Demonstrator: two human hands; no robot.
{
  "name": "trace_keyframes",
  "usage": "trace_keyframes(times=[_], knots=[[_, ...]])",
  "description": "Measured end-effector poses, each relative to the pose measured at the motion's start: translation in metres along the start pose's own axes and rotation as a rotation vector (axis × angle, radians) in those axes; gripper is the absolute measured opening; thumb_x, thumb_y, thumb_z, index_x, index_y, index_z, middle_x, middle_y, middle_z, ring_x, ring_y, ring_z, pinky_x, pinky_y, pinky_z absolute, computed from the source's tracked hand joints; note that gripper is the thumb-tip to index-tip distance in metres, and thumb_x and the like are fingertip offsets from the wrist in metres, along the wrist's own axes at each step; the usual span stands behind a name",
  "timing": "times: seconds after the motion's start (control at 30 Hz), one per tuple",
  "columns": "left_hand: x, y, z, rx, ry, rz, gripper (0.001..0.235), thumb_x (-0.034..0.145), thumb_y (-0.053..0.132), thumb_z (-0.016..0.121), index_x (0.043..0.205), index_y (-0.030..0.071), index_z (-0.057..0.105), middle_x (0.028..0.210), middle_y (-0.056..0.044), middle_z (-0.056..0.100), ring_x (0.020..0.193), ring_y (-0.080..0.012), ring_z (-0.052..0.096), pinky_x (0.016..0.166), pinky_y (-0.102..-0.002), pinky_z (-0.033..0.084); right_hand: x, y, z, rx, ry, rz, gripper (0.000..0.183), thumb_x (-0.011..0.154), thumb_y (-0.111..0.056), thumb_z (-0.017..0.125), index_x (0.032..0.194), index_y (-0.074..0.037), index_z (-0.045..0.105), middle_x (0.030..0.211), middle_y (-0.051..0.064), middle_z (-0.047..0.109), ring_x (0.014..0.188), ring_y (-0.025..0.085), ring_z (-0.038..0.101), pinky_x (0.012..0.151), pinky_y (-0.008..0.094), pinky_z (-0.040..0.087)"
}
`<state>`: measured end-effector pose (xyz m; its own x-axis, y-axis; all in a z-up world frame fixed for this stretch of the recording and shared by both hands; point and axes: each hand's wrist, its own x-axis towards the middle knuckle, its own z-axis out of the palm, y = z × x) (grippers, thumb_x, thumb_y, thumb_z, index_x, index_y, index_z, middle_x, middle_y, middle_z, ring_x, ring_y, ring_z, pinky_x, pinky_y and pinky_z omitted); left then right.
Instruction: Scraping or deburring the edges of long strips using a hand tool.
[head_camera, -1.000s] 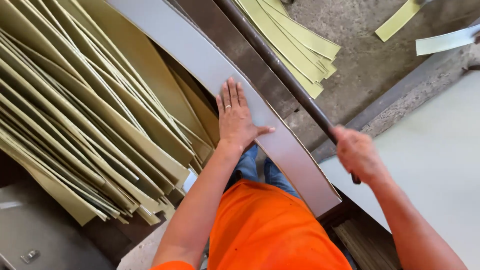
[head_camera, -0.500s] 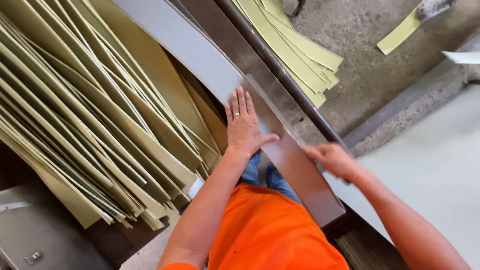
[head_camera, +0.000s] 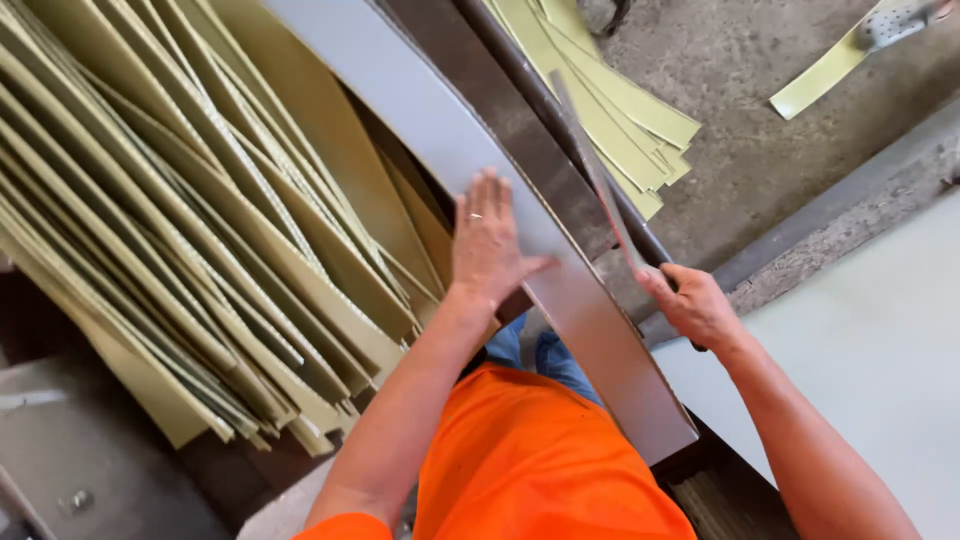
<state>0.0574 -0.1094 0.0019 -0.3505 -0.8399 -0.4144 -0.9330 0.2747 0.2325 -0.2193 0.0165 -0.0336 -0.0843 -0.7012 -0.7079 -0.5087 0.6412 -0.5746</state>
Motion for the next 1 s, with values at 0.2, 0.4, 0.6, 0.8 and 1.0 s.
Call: trace_keyframes(times=[0.2, 0.4, 0.6, 0.8, 1.0], knots=[[0.064, -0.039, -0.052, -0.016, 0.032, -0.166, 0.164, 0.046, 0.081, 0.086, 0.159, -0.005, 0.003, 0.169, -0.022, 0.0, 0.157, -0.0353, -0.002, 0.127, -0.051, 0.003, 0.015, -0.007, -0.026, 0.104, 0.232, -0.189, 0.05, 0.101, -0.051, 0.06, 0.077, -0.008, 0.06, 0.061, -0.002, 0.047, 0.057, 0.007, 0.042, 0.046, 0.029, 0.037], [0.062, -0.037, -0.045, -0.008, -0.015, -0.181, 0.169, 0.041, 0.084, 0.085, 0.16, -0.004, 0.003, 0.17, -0.021, -0.003, 0.159, -0.0342, -0.004, 0.128, -0.052, 0.003, 0.04, 0.007, 0.011, 0.7, 0.277, -0.043, 0.069, 0.111, -0.059, 0.055, 0.073, -0.002, 0.046, 0.062, 0.004, 0.043, 0.055, 0.018, 0.037, 0.049, 0.036, 0.028], [0.064, -0.039, -0.047, 0.011, -0.03, -0.168, 0.17, 0.043, 0.084, 0.084, 0.158, -0.009, 0.001, 0.169, -0.024, -0.005, 0.156, -0.0383, -0.005, 0.124, -0.057, 0.003, 0.048, -0.013, 0.005, -0.051, 0.208, -0.136, 0.064, 0.099, -0.059, 0.057, 0.074, 0.0, 0.062, 0.06, 0.017, 0.053, 0.06, 0.027, 0.047, 0.056, 0.044, 0.045], [0.062, -0.034, -0.052, 0.019, -0.036, -0.174, 0.168, 0.043, 0.085, 0.083, 0.158, -0.009, 0.003, 0.17, -0.023, -0.002, 0.158, -0.0359, -0.003, 0.128, -0.055, 0.003, 0.125, 0.056, 0.039, -0.299, 0.177, -0.598, 0.049, 0.11, -0.038, 0.041, 0.089, -0.004, 0.07, 0.077, 0.019, 0.064, 0.06, 0.032, 0.057, 0.055, 0.044, 0.045], [0.057, -0.038, -0.046, 0.015, -0.027, -0.154, 0.168, 0.044, 0.083, 0.084, 0.159, -0.009, 0.004, 0.169, -0.024, -0.002, 0.158, -0.0373, -0.004, 0.126, -0.054, 0.002, 0.014, -0.022, 0.033, -0.257, 0.051, -0.004, 0.071, 0.088, -0.067, 0.07, 0.073, 0.003, 0.062, 0.069, 0.025, 0.063, 0.065, 0.038, 0.062, 0.066, 0.047, 0.054]])
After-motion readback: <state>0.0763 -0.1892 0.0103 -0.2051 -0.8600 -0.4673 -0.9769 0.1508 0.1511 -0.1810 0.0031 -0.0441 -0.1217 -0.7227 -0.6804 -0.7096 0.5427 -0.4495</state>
